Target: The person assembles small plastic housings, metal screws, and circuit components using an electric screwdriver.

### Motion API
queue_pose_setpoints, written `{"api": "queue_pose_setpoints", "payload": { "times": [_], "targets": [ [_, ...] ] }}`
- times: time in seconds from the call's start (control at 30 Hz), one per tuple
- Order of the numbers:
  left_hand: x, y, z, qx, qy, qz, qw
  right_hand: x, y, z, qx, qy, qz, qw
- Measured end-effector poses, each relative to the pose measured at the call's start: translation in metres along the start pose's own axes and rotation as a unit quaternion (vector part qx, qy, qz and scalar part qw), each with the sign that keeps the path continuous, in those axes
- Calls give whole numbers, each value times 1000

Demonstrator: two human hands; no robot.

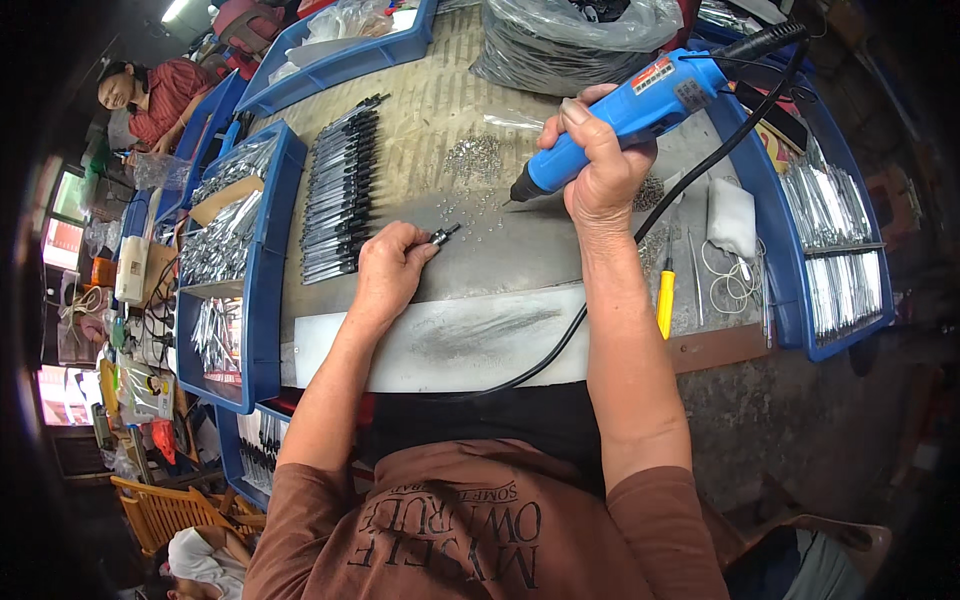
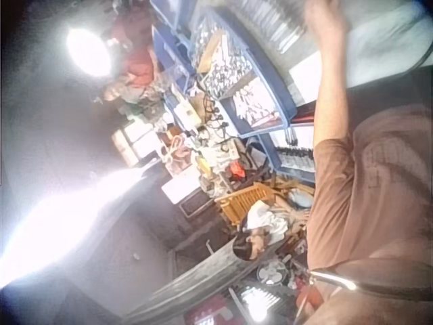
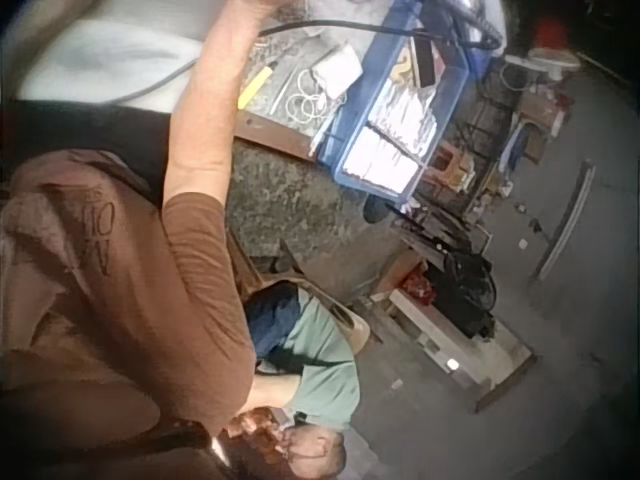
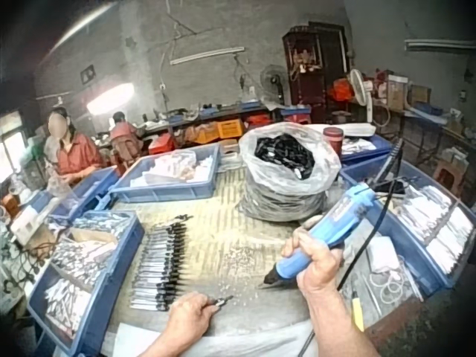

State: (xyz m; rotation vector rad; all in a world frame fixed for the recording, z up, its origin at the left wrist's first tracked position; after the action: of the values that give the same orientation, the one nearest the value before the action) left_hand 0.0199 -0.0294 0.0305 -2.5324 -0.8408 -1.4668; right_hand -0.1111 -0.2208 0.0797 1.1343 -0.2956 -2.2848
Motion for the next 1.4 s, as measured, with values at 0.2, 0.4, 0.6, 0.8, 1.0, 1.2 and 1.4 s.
{"api": "queue_pose_setpoints", "payload": {
  "times": [0.2,0.4,0.6,0.8,1.0,1.2,1.4],
  "targets": [
    [1,2,0,-3,17,0,1000,-1,0,1,3,0,-2,1000],
    [-1,-2,-1,-20,24,16,999,0,0,1,-3,11,-1,1000],
    [5,-3,7,3,-30,-26,999,1,-1,-1,-2,21,-4,1000],
    [3,-3,5,-15,-25,-24,999,5,0,-3,-5,24,-7,1000],
    [1,-3,4,-25,-4,-17,1000,6,0,-3,-4,21,-3,1000],
    [0,0,4,0,0,-1,1000,3,0,-3,-4,22,-2,1000],
    [0,6,3,40,9,24,999,2,0,-2,-1,21,0,1000]
  ]
}}
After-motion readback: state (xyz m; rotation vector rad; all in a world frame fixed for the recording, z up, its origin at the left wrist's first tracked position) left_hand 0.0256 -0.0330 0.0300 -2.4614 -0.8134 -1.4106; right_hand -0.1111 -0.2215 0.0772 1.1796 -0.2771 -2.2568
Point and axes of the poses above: each hand's wrist, its own y-axis towards the middle knuckle, its own x-axis out of the back of the hand, z = x × y, the point moved 7 cm from there along y, towards the middle knuckle, and after that the axes turned 7 degrees about z, right-handed, at the moved point
